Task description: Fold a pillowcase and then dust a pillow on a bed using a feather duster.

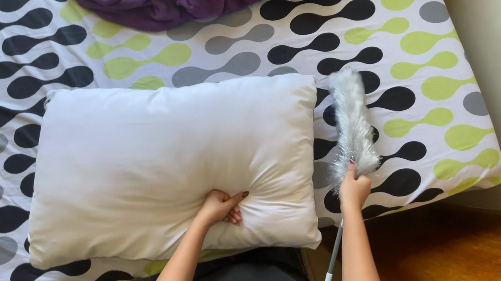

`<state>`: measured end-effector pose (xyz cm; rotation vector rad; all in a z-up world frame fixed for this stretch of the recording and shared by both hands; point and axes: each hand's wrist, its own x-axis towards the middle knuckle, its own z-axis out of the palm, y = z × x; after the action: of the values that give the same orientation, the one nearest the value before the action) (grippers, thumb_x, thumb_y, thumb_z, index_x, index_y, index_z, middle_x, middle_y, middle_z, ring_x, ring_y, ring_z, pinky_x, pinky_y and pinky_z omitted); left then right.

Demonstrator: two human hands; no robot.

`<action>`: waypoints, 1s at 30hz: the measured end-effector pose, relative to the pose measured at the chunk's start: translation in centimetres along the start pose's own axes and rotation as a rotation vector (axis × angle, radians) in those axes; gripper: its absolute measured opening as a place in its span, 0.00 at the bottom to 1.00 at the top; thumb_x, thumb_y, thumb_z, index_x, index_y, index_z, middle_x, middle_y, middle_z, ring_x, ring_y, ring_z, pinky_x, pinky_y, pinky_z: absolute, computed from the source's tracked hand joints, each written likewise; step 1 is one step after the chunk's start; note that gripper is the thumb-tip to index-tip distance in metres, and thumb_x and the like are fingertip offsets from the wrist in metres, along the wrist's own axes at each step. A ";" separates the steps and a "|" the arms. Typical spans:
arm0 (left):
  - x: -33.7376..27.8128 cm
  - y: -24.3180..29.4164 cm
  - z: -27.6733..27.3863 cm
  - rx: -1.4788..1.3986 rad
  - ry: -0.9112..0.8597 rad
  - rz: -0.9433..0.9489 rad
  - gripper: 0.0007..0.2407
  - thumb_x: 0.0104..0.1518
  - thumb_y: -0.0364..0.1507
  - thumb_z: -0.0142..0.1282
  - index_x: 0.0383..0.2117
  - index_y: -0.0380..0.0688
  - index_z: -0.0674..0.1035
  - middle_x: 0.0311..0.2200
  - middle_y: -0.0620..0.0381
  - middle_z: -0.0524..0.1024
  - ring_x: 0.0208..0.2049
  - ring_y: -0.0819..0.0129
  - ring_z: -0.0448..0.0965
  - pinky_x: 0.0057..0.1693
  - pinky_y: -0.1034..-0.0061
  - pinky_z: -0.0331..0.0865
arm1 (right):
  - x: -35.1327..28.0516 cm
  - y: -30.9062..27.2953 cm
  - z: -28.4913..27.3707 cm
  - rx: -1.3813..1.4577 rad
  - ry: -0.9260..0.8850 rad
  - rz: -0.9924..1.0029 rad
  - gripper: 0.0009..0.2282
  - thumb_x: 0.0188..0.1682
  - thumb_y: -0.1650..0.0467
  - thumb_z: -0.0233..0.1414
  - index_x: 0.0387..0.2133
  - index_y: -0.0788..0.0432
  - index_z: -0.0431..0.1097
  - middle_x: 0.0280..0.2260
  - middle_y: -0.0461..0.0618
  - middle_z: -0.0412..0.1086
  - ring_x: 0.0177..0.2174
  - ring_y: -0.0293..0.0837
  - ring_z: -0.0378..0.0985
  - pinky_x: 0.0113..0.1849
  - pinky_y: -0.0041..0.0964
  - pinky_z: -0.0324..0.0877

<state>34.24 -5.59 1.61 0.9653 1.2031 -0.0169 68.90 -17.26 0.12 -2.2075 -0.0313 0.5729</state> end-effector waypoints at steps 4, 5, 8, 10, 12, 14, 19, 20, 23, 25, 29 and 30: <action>0.4 -0.2 -0.4 0.029 -0.014 -0.006 0.23 0.56 0.46 0.62 0.16 0.34 0.78 0.17 0.46 0.81 0.15 0.64 0.81 0.27 0.74 0.75 | -4.1 1.1 0.9 -0.104 -0.096 -0.290 0.28 0.59 0.55 0.53 0.26 0.74 0.71 0.20 0.62 0.71 0.23 0.50 0.72 0.31 0.44 0.68; 0.4 -0.1 -0.5 0.041 -0.022 -0.005 0.23 0.56 0.46 0.62 0.16 0.34 0.78 0.17 0.46 0.81 0.15 0.65 0.81 0.26 0.75 0.74 | -6.2 -0.4 0.6 -0.034 -0.242 -0.475 0.21 0.56 0.59 0.53 0.34 0.71 0.72 0.25 0.63 0.74 0.26 0.48 0.76 0.31 0.43 0.69; -0.3 -0.8 -1.3 0.062 -0.042 -0.001 0.23 0.56 0.46 0.62 0.16 0.35 0.79 0.16 0.47 0.81 0.15 0.66 0.81 0.26 0.76 0.74 | -8.8 -2.1 0.5 -0.112 -0.482 -0.615 0.16 0.49 0.65 0.51 0.43 0.67 0.74 0.28 0.63 0.77 0.27 0.49 0.80 0.32 0.42 0.71; -0.8 -1.3 -1.6 0.065 -0.057 0.004 0.23 0.56 0.46 0.62 0.16 0.35 0.79 0.16 0.47 0.81 0.16 0.66 0.82 0.26 0.76 0.74 | -7.9 -1.3 0.9 -0.269 -0.573 -0.574 0.16 0.44 0.68 0.51 0.44 0.65 0.74 0.26 0.63 0.77 0.25 0.52 0.80 0.32 0.43 0.72; -1.2 -1.6 -1.9 0.077 -0.092 0.017 0.23 0.56 0.46 0.61 0.15 0.37 0.78 0.15 0.48 0.80 0.16 0.67 0.82 0.26 0.77 0.73 | -6.0 0.4 1.8 -0.015 -0.495 -0.456 0.15 0.50 0.65 0.51 0.42 0.67 0.74 0.31 0.62 0.79 0.31 0.56 0.81 0.35 0.43 0.73; -1.2 -1.8 -1.9 0.071 -0.097 0.028 0.23 0.56 0.47 0.61 0.15 0.37 0.78 0.15 0.48 0.80 0.16 0.67 0.82 0.26 0.77 0.73 | -4.2 1.2 1.9 -0.026 -0.384 -0.471 0.16 0.52 0.65 0.51 0.43 0.67 0.73 0.34 0.64 0.77 0.34 0.57 0.81 0.37 0.45 0.72; -2.1 -1.9 -0.5 0.044 -0.059 0.072 0.23 0.57 0.46 0.61 0.14 0.37 0.77 0.14 0.49 0.79 0.15 0.67 0.81 0.25 0.77 0.72 | -1.0 0.7 1.2 -0.222 -0.126 -0.235 0.19 0.55 0.60 0.55 0.38 0.69 0.74 0.33 0.66 0.76 0.36 0.61 0.80 0.41 0.48 0.71; -3.0 -1.7 -0.1 0.027 -0.031 0.097 0.23 0.57 0.45 0.61 0.14 0.37 0.77 0.14 0.50 0.79 0.15 0.67 0.81 0.26 0.76 0.73 | -2.0 -0.2 0.6 -0.150 -0.071 -0.283 0.19 0.54 0.60 0.55 0.38 0.69 0.73 0.33 0.65 0.76 0.36 0.61 0.79 0.41 0.48 0.71; -5.7 -1.1 -0.2 0.070 0.032 0.228 0.22 0.59 0.43 0.60 0.15 0.36 0.79 0.14 0.51 0.80 0.16 0.68 0.81 0.27 0.76 0.74 | -5.8 -2.7 0.0 -0.029 -0.049 -0.406 0.19 0.51 0.61 0.56 0.40 0.69 0.72 0.34 0.65 0.76 0.36 0.61 0.80 0.40 0.48 0.71; -8.4 -1.5 -1.1 0.120 0.068 0.320 0.21 0.60 0.42 0.59 0.15 0.36 0.80 0.15 0.52 0.80 0.17 0.69 0.82 0.27 0.76 0.74 | -9.8 -3.0 0.7 0.007 -0.093 -0.476 0.19 0.49 0.62 0.57 0.40 0.70 0.71 0.35 0.65 0.76 0.36 0.61 0.80 0.39 0.48 0.71; -12.8 -1.4 -4.8 0.399 0.307 0.699 0.14 0.60 0.34 0.59 0.20 0.37 0.82 0.17 0.53 0.81 0.18 0.70 0.79 0.29 0.76 0.71 | -18.1 -1.2 5.3 -0.310 -0.349 -0.420 0.12 0.49 0.72 0.49 0.40 0.70 0.72 0.30 0.68 0.75 0.32 0.63 0.81 0.37 0.53 0.74; -14.0 -1.2 -6.5 0.468 0.414 0.747 0.11 0.59 0.31 0.59 0.21 0.37 0.83 0.18 0.52 0.80 0.17 0.68 0.77 0.29 0.76 0.69 | -20.6 -0.1 7.2 -0.321 -0.421 -0.543 0.13 0.47 0.75 0.47 0.44 0.69 0.70 0.29 0.69 0.73 0.30 0.64 0.79 0.35 0.56 0.74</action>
<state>22.88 -8.66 11.71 1.8551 1.1591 0.5367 47.49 -16.32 4.33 -2.2002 -0.9685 0.7416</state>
